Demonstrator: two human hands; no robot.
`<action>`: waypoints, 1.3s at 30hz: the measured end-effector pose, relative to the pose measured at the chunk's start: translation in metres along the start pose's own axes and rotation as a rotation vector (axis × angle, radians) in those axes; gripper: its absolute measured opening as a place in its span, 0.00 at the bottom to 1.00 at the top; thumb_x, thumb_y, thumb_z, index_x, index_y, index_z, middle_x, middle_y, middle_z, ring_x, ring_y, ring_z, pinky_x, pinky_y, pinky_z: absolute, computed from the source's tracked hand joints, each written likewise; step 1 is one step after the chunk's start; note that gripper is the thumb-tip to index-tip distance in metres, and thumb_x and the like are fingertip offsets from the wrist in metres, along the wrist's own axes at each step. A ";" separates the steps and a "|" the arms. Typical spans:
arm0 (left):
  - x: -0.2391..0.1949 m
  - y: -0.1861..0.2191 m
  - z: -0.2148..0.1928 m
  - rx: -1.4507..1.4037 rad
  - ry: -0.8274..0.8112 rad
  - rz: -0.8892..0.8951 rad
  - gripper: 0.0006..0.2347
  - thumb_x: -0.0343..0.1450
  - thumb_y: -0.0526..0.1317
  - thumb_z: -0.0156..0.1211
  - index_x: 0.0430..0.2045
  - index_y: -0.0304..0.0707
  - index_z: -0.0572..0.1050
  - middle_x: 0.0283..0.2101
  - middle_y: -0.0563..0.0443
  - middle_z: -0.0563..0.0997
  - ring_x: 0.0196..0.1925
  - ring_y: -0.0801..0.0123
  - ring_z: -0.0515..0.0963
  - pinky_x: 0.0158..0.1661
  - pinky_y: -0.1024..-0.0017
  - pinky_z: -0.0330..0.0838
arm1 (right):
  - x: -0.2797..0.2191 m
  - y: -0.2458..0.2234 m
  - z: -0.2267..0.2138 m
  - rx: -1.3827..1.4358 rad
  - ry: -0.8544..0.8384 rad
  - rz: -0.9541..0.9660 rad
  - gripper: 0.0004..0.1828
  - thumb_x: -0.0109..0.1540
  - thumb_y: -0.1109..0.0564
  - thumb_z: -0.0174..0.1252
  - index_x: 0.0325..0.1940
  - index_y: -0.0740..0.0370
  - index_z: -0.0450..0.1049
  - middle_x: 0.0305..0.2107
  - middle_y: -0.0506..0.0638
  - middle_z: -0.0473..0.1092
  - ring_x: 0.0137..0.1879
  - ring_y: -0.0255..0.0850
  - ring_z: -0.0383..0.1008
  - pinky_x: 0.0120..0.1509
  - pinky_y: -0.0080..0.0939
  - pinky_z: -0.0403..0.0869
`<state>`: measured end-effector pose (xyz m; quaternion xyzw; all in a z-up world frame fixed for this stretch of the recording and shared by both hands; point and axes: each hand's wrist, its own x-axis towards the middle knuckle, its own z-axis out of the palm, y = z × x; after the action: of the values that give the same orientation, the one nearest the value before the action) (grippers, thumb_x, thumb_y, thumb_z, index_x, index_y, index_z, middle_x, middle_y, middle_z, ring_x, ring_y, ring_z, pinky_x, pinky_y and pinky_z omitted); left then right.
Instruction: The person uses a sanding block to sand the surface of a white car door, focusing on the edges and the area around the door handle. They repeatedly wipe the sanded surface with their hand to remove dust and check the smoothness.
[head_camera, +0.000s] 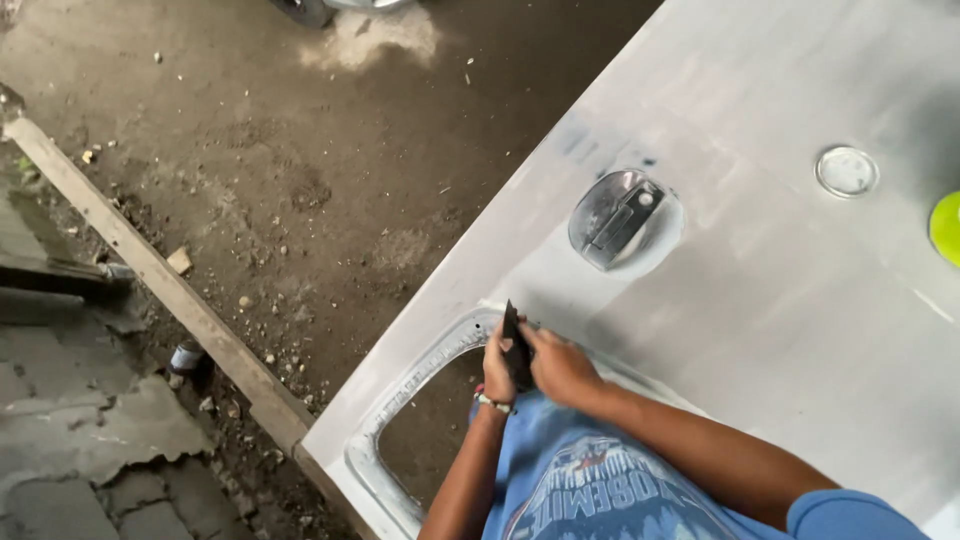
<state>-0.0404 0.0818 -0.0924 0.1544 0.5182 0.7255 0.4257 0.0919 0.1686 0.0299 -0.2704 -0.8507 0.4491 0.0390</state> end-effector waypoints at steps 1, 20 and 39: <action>0.011 -0.012 -0.004 -0.004 0.013 0.004 0.23 0.72 0.41 0.40 0.59 0.26 0.71 0.58 0.44 0.76 0.60 0.61 0.72 0.62 0.68 0.63 | 0.006 0.009 -0.001 -0.003 -0.012 -0.007 0.36 0.56 0.63 0.50 0.71 0.61 0.59 0.55 0.67 0.67 0.52 0.67 0.73 0.56 0.61 0.72; 0.007 0.010 0.030 -0.157 -0.012 -0.139 0.27 0.69 0.39 0.37 0.63 0.25 0.67 0.58 0.43 0.77 0.58 0.60 0.75 0.62 0.66 0.65 | 0.008 0.006 -0.033 0.021 0.084 0.026 0.35 0.56 0.63 0.51 0.70 0.58 0.62 0.50 0.62 0.71 0.46 0.65 0.75 0.51 0.61 0.75; 0.003 0.021 0.010 -0.208 -0.129 -0.163 0.26 0.71 0.38 0.38 0.64 0.21 0.65 0.61 0.41 0.75 0.63 0.59 0.72 0.66 0.65 0.62 | -0.006 0.012 -0.003 -0.020 -0.005 0.009 0.38 0.55 0.64 0.53 0.71 0.60 0.61 0.47 0.64 0.71 0.46 0.64 0.76 0.51 0.61 0.74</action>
<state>-0.0451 0.0885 -0.0704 0.1134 0.4227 0.7267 0.5295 0.1031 0.1736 0.0234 -0.2735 -0.8540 0.4414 0.0321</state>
